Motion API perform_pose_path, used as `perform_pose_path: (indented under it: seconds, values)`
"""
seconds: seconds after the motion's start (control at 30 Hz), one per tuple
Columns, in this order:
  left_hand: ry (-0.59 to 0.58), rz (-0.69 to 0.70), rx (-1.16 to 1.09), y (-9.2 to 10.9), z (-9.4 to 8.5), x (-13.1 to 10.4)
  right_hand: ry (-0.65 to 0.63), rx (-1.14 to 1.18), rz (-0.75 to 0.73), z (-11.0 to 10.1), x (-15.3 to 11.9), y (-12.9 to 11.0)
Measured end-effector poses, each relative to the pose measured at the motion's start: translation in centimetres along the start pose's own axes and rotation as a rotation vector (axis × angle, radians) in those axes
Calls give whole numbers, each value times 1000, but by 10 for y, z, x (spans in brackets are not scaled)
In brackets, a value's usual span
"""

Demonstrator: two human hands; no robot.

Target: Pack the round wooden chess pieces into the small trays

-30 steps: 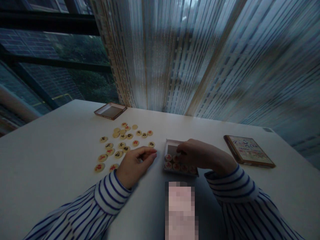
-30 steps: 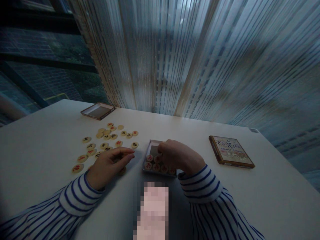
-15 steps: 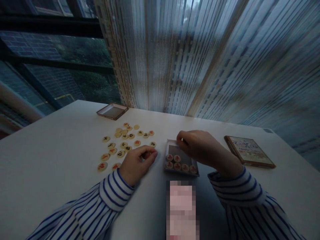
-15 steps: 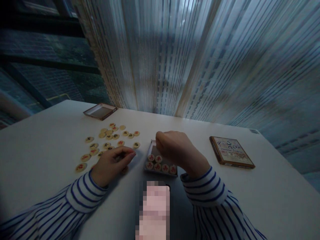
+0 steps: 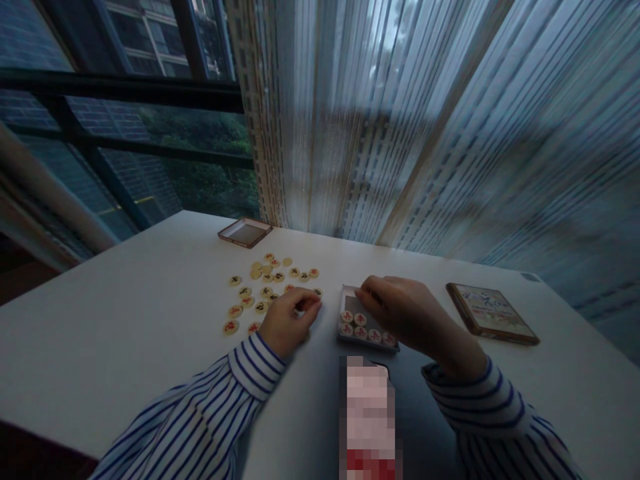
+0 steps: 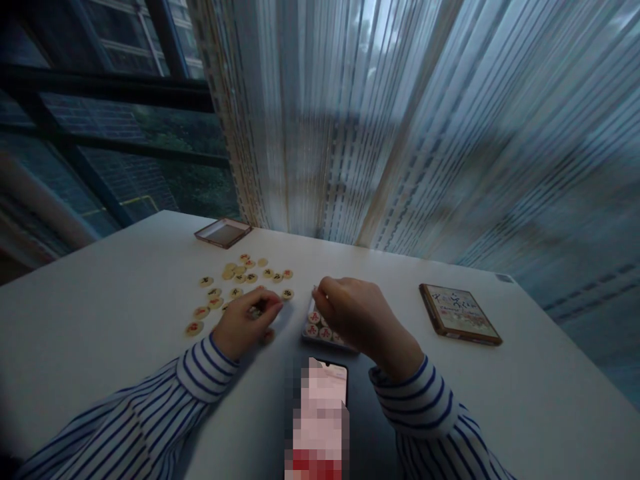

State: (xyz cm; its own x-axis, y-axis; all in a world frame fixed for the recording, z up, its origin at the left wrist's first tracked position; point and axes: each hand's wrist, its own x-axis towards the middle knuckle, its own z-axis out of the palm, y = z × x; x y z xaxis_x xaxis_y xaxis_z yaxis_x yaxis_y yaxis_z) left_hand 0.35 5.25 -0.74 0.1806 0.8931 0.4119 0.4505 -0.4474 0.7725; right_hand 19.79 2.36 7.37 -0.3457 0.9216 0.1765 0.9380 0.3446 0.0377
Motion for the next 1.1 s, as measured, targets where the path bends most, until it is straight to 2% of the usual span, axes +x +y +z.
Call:
perform_pose_path:
  seconds: [0.17, 0.37, 0.47, 0.57, 0.73, 0.83, 1.1]
  values:
    - [55, -56, -55, 1, -26, -12, -26, 37, -48, 0, -7, -3]
    - [69, -94, 58, -3, -67, -31, -28, 120, -108, 4, -6, -6]
    - [80, -61, 142, -11, -83, -38, -20, 180, -152, 7, -7, -9]
    - [55, 38, 286, -21, -93, -42, 5, 222, -191, 9, -9, -12]
    - [-27, 171, 618, -33, -95, -46, 29, 242, -201, 8, -6, -17]
    - [-70, 160, 748, -36, -90, -48, 17, 254, -202, 8, -2, -23]
    - [-150, 86, 858, -35, -84, -45, 19, 332, -300, 16, 0, -35]
